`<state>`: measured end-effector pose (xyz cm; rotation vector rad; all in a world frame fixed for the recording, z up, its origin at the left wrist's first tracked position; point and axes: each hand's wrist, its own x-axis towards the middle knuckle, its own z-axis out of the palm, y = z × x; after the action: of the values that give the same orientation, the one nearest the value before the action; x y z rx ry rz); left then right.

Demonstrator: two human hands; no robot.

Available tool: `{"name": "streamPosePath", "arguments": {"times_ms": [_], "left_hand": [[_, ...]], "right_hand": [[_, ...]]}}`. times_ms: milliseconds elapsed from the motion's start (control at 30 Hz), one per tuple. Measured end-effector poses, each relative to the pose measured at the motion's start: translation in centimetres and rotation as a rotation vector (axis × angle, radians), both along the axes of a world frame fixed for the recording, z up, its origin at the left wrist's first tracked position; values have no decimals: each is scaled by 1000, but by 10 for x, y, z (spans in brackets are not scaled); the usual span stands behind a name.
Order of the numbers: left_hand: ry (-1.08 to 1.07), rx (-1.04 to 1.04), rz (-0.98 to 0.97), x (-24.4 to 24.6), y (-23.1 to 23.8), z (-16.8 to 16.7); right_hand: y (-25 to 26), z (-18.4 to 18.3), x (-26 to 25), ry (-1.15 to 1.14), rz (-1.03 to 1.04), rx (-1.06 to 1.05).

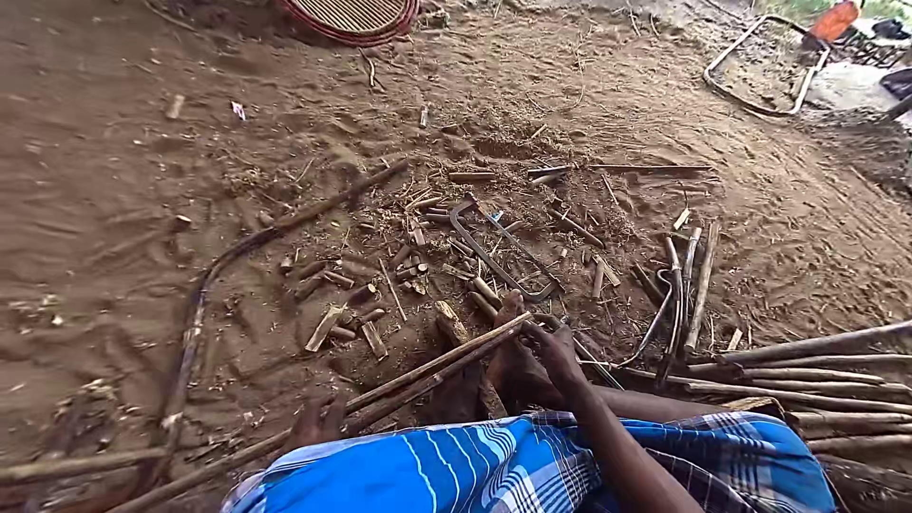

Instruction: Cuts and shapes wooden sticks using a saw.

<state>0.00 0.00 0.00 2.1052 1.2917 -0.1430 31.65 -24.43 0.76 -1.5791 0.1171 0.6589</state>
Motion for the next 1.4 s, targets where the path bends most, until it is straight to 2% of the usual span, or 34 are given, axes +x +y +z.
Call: {"name": "streamPosePath", "arguments": {"times_ms": [133, 167, 233, 267, 333, 400, 433, 500, 533, 567, 633, 667, 767, 867, 1033, 1300, 1400], "left_hand": [[471, 51, -470, 24, 8, 54], [459, 94, -507, 22, 12, 47], [288, 283, -548, 4, 29, -4], [316, 283, -536, 4, 33, -16], [501, 193, -462, 18, 29, -7], [561, 165, -394, 25, 22, 7], [553, 154, -378, 30, 19, 18], [537, 33, -362, 55, 8, 67], [500, 63, -344, 68, -1, 84], [412, 167, -317, 77, -12, 87], [167, 416, -299, 96, -39, 74], [103, 451, -327, 112, -53, 74], [-9, 430, -443, 158, -81, 78], [-153, 430, -565, 172, -81, 64], [-81, 430, -471, 133, -71, 58], [-60, 551, -304, 143, -82, 44], [-52, 548, -286, 145, -82, 44]], "right_hand": [[1, 0, -2, -35, -17, -7], [2, 1, -2, -40, -18, -5], [2, 5, -2, -49, -11, -16], [3, 7, 0, -56, -8, -22], [3, 8, 2, -75, 28, -48], [4, 10, -1, -87, 51, -72], [5, 9, -2, -85, 19, -48], [11, 14, -14, -41, -66, 44], [17, 20, -26, 21, -94, 116], [25, 27, -41, 90, -90, 202], [45, 39, -71, 216, -5, 425], [59, 45, -81, 248, 3, 526], [102, 48, -69, 260, -257, 657], [87, 52, -38, 184, -280, 706], [49, 38, 20, 79, -357, 741], [51, 35, 22, 82, -381, 699], [61, 37, 29, 119, -495, 689]]}}
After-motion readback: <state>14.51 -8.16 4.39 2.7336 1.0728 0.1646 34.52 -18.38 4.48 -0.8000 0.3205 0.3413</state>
